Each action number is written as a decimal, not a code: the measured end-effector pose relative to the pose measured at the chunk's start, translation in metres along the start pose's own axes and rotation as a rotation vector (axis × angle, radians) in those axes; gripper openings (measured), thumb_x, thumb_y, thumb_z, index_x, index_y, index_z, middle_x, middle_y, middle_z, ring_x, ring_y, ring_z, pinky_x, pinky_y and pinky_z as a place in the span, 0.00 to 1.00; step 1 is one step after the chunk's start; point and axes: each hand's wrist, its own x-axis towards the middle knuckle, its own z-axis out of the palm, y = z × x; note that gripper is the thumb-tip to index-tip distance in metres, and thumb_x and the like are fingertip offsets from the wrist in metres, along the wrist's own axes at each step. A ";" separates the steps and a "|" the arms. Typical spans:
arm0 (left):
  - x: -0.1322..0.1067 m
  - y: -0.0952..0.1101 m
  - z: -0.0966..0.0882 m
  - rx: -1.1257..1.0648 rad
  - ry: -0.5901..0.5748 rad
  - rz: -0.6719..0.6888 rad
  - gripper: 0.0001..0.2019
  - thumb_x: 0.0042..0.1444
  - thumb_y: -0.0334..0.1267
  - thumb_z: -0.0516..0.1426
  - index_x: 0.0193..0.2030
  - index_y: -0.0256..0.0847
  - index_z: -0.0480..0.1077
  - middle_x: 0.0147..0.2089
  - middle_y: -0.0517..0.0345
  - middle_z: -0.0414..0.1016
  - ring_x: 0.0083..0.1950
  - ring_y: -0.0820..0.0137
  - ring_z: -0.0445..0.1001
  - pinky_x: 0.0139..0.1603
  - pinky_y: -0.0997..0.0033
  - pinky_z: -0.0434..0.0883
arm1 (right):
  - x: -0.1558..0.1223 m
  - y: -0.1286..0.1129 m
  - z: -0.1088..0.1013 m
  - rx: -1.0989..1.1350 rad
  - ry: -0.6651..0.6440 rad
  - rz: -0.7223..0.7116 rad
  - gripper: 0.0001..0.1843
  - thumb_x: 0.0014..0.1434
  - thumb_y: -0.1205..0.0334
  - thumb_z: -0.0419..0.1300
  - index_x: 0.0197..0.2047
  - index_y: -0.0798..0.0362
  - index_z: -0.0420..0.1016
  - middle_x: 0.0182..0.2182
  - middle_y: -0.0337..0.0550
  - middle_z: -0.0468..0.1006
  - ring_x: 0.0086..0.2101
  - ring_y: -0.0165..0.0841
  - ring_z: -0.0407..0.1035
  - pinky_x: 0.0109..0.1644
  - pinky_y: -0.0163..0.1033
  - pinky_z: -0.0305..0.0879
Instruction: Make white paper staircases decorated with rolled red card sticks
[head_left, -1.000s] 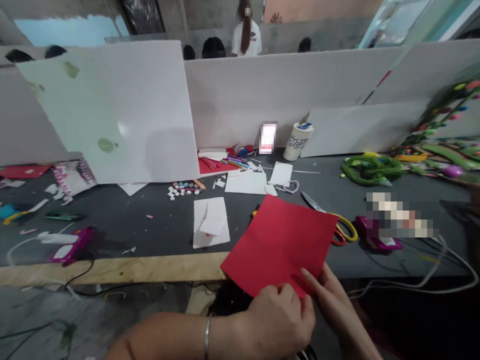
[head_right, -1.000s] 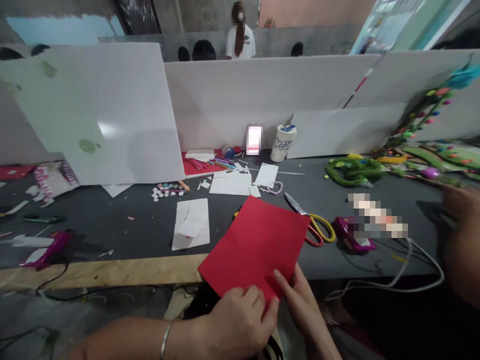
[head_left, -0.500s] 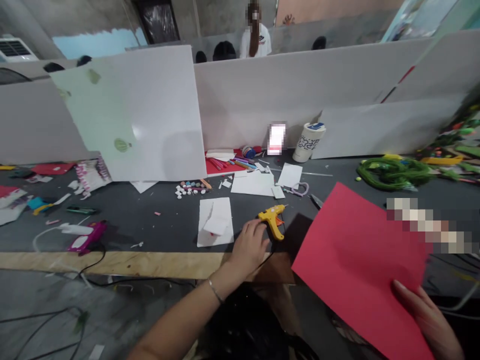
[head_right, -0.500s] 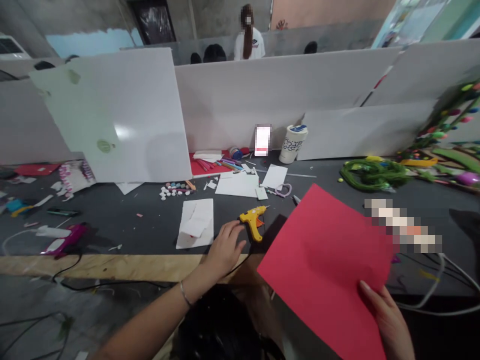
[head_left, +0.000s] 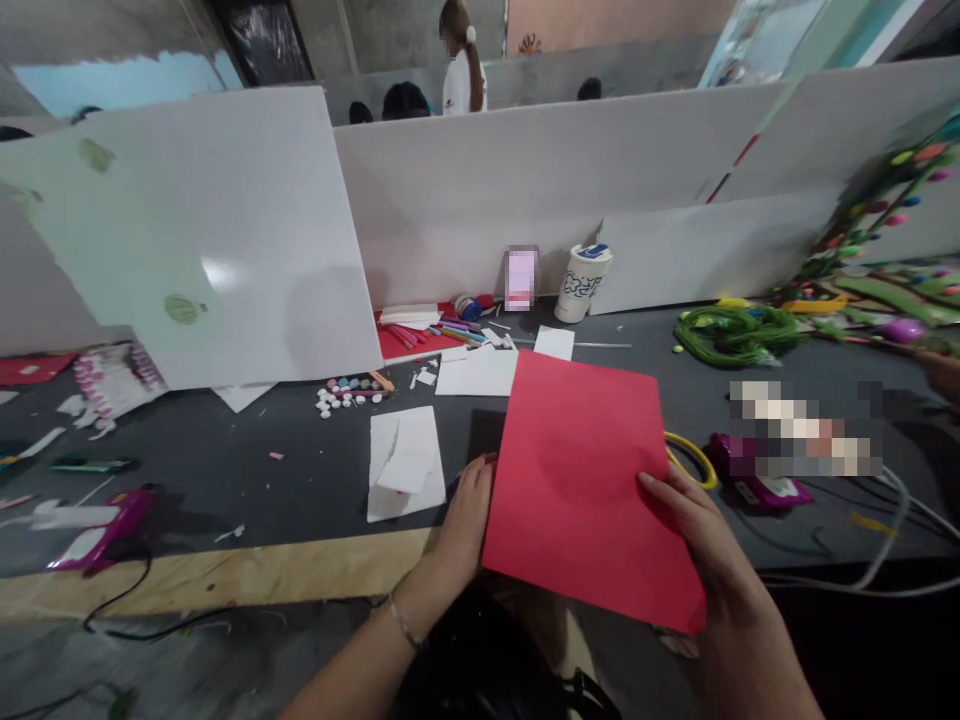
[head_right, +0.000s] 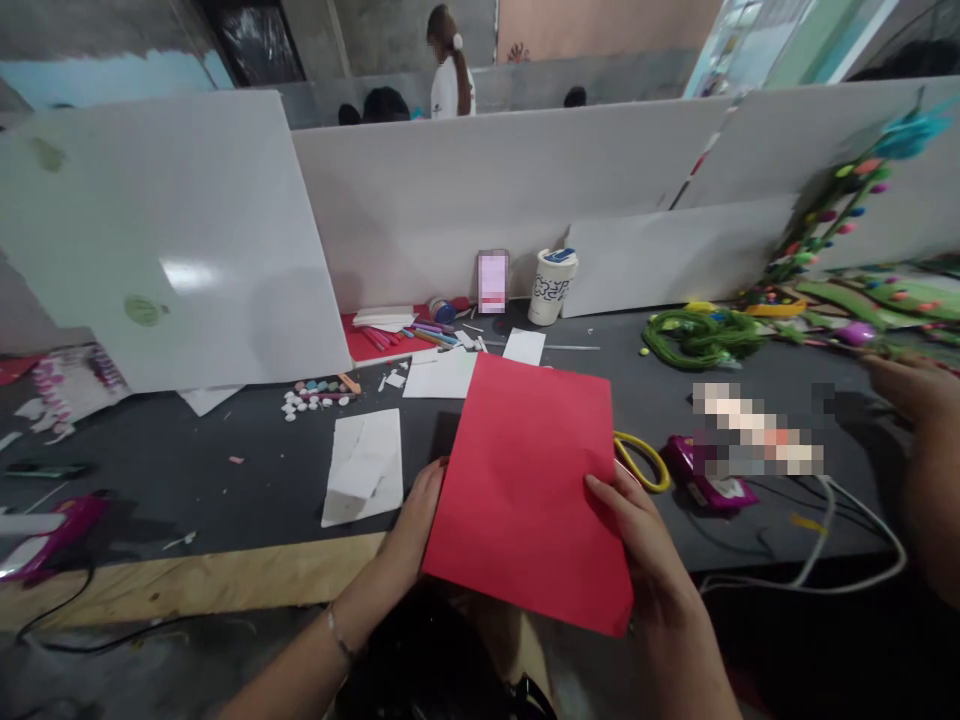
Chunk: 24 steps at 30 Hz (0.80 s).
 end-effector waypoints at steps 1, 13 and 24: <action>-0.007 -0.002 -0.003 0.020 0.057 -0.040 0.21 0.60 0.29 0.52 0.60 0.40 0.62 0.57 0.45 0.70 0.59 0.62 0.69 0.57 0.57 0.72 | 0.003 -0.001 0.002 -0.001 -0.021 0.010 0.32 0.45 0.51 0.69 0.55 0.47 0.74 0.44 0.47 0.82 0.37 0.45 0.78 0.37 0.45 0.75; -0.030 0.007 -0.024 0.277 -0.020 0.271 0.24 0.49 0.15 0.48 0.47 0.38 0.73 0.42 0.50 0.72 0.45 0.66 0.71 0.41 0.65 0.76 | 0.026 0.016 -0.020 -0.317 0.035 -0.217 0.35 0.50 0.41 0.64 0.59 0.44 0.69 0.54 0.46 0.76 0.51 0.45 0.72 0.46 0.46 0.73; -0.027 0.006 -0.013 0.202 -0.071 0.240 0.24 0.50 0.17 0.50 0.52 0.38 0.69 0.45 0.50 0.74 0.47 0.66 0.73 0.45 0.64 0.77 | -0.016 0.040 -0.002 -1.264 -0.299 -1.257 0.11 0.64 0.60 0.57 0.49 0.45 0.76 0.42 0.43 0.80 0.40 0.37 0.72 0.44 0.43 0.61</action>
